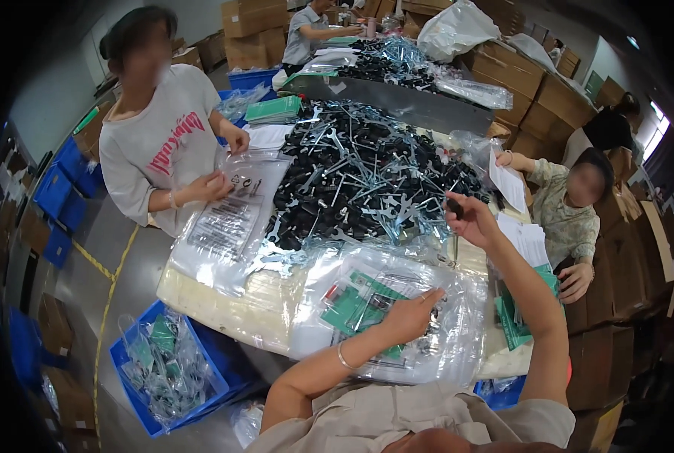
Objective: Packaging small metal tools and plastic components along with instruction manuals into clear plastic bags.
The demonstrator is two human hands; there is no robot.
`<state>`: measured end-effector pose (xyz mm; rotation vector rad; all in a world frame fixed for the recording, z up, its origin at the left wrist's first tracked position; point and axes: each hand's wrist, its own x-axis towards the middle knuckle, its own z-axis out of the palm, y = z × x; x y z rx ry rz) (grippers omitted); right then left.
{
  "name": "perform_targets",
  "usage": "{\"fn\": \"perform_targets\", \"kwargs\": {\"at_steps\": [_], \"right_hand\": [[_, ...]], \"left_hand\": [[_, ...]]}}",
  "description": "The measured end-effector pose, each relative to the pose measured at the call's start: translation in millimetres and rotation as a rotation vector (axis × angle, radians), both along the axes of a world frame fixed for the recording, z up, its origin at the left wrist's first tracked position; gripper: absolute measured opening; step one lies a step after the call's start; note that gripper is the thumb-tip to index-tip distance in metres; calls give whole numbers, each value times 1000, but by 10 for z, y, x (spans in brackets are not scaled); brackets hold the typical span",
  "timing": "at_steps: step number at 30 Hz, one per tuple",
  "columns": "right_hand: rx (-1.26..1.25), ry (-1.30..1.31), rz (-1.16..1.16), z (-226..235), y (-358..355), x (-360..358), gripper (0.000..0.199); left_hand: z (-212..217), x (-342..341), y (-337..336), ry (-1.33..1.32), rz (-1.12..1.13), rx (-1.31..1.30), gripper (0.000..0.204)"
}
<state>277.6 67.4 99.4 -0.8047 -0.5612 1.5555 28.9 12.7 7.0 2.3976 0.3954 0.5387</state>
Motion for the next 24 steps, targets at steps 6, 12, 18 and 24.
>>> {"fn": "perform_targets", "kwargs": {"at_steps": [6, 12, 18, 24], "right_hand": [[16, -379, 97, 151, 697, -971, 15], [761, -1771, 137, 40, 1480, -1943, 18], [647, -2207, 345, -229, 1738, -2119, 16], [628, -2088, 267, -155, 1720, -2071, 26]], "left_hand": [[-139, 48, 8, -47, 5, 26, 62], [-96, 42, 6, 2, -28, -5, 62], [-177, 59, 3, -155, -4, -14, 53], [-193, 54, 0, -130, -11, -57, 53]]}}
